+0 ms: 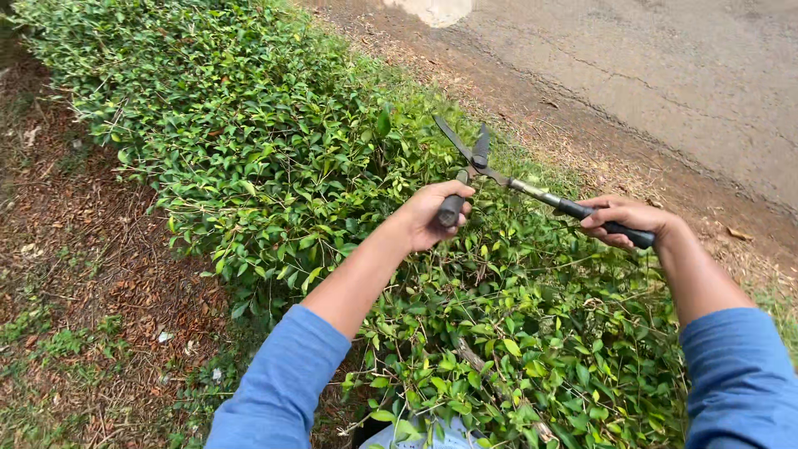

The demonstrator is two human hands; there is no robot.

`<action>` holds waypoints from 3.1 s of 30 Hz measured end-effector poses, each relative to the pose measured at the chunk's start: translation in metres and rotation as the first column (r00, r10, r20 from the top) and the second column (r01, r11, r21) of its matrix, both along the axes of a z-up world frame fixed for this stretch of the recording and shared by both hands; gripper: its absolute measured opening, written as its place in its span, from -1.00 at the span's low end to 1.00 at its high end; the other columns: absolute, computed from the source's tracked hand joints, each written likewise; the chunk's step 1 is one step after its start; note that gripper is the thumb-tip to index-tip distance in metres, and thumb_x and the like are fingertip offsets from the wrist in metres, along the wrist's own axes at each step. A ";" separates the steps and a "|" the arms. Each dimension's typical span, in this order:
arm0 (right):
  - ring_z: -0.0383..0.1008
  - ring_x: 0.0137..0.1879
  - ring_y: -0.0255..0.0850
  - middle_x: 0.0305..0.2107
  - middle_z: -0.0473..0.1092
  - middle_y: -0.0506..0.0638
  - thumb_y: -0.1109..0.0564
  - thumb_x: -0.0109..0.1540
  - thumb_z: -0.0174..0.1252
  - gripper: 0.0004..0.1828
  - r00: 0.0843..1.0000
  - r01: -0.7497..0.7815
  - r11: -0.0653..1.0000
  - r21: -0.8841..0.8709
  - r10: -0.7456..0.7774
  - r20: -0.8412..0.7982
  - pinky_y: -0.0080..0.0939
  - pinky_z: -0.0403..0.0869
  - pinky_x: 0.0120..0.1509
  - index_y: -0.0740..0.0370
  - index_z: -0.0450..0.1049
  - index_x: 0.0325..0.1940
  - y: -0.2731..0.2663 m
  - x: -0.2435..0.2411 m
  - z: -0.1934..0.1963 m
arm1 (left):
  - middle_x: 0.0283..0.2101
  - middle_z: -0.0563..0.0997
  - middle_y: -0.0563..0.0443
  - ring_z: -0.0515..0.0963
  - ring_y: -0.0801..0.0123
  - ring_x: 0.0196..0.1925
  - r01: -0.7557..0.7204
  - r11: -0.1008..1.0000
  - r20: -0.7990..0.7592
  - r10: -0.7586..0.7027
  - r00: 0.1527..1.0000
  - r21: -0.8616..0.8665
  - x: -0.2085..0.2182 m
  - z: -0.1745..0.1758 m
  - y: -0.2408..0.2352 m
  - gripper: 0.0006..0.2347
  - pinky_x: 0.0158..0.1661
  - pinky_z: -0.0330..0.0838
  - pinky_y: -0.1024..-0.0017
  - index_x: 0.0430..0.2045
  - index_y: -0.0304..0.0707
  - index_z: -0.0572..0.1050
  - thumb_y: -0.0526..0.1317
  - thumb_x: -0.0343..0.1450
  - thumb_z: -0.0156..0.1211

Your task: The person trims a green hedge using large garden shears, cutting along the top and sides of the plants.

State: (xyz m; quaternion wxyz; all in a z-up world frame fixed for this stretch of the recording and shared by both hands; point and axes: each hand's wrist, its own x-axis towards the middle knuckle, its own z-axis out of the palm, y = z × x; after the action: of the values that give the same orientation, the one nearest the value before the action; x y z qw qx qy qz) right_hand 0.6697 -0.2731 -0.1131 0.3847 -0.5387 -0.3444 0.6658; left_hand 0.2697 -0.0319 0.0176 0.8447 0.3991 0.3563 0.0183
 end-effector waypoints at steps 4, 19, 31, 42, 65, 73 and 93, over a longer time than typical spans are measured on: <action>0.32 -0.71 -0.35 -0.53 0.37 -0.01 0.20 0.45 0.29 -0.70 0.996 -0.035 0.999 0.039 0.038 -0.078 -0.37 0.24 -0.77 0.37 0.48 0.24 0.073 -0.044 0.020 | 0.16 0.52 -0.39 0.73 0.19 -0.24 -0.085 0.996 -0.040 0.084 0.996 -0.017 0.024 -0.017 -0.023 -0.51 -0.42 0.88 0.43 0.34 -0.35 0.27 -0.31 0.59 0.46; 0.30 -0.75 -0.21 -0.59 0.38 0.10 0.24 0.32 0.41 -0.29 0.971 -0.107 0.992 -0.062 0.117 0.210 -0.22 0.19 -0.73 0.27 0.59 0.62 0.041 0.020 0.091 | -0.12 0.62 -0.19 0.60 0.48 -0.59 -0.041 0.999 0.191 0.037 0.981 0.014 -0.090 -0.026 -0.005 -0.37 -0.66 0.71 0.55 0.56 -0.53 0.35 -0.41 0.50 0.37; 0.33 -0.73 -0.34 -0.48 0.27 0.05 0.15 0.47 0.24 -0.28 0.995 0.086 0.994 0.069 -0.082 -0.063 -0.27 0.32 -0.82 0.51 0.28 0.68 0.179 -0.085 0.046 | -0.09 0.51 -0.13 0.74 0.22 -0.18 -0.095 0.980 0.155 0.068 0.986 0.173 0.029 -0.046 0.042 -0.55 -0.18 0.94 0.15 0.26 -0.44 0.33 -0.21 0.59 0.41; 0.31 -0.77 -0.29 -0.54 0.25 0.09 0.20 0.39 0.23 -0.24 0.995 -0.018 0.999 0.038 0.014 0.095 -0.23 0.31 -0.85 0.50 0.36 0.70 0.145 -0.022 0.077 | -0.30 0.54 -0.02 0.58 0.62 -0.60 -0.212 0.977 0.205 0.199 0.958 0.040 -0.081 -0.002 0.077 -0.64 -0.67 0.61 0.68 0.08 -0.51 0.47 -0.28 0.46 0.39; 0.31 -0.75 -0.30 -0.53 0.32 0.07 0.13 0.41 0.29 -0.20 0.994 -0.089 0.992 -0.088 0.095 0.061 -0.31 0.25 -0.78 0.14 0.39 0.78 0.265 -0.010 0.079 | -0.24 0.57 -0.01 0.60 0.53 -0.66 -0.017 0.972 0.266 0.081 0.961 -0.233 -0.131 -0.002 0.255 -0.39 -0.79 0.51 0.61 0.56 -0.51 0.26 -0.33 0.53 0.22; 0.30 -0.76 -0.38 -0.52 0.25 0.03 0.11 0.46 0.22 -0.26 0.998 0.039 0.997 0.065 -0.035 -0.060 -0.32 0.28 -0.84 0.49 0.31 0.70 0.383 -0.084 0.068 | -0.22 0.49 0.03 0.65 0.59 -0.62 -0.080 0.989 0.219 0.106 0.970 -0.124 -0.085 0.019 0.344 -0.67 -0.69 0.64 0.70 0.08 -0.48 0.38 -0.26 0.50 0.27; 0.47 -0.57 -0.33 -0.41 0.43 0.07 0.11 0.48 0.27 -0.20 0.979 0.198 0.978 0.061 -0.194 -0.062 -0.28 0.46 -0.64 0.37 0.25 0.79 0.465 -0.192 0.064 | -0.18 0.53 -0.02 0.63 0.36 -0.40 -0.232 0.970 0.250 0.207 0.946 0.073 -0.048 -0.050 0.336 -0.51 -0.44 0.78 0.27 0.36 -0.28 0.29 -0.30 0.53 0.35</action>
State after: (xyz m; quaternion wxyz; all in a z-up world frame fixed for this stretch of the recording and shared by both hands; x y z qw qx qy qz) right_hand 0.4773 0.1920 -0.0492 0.4758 -0.5381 -0.3007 0.6274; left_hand 0.2221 0.3043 -0.0322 0.8530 0.3939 0.2922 0.1786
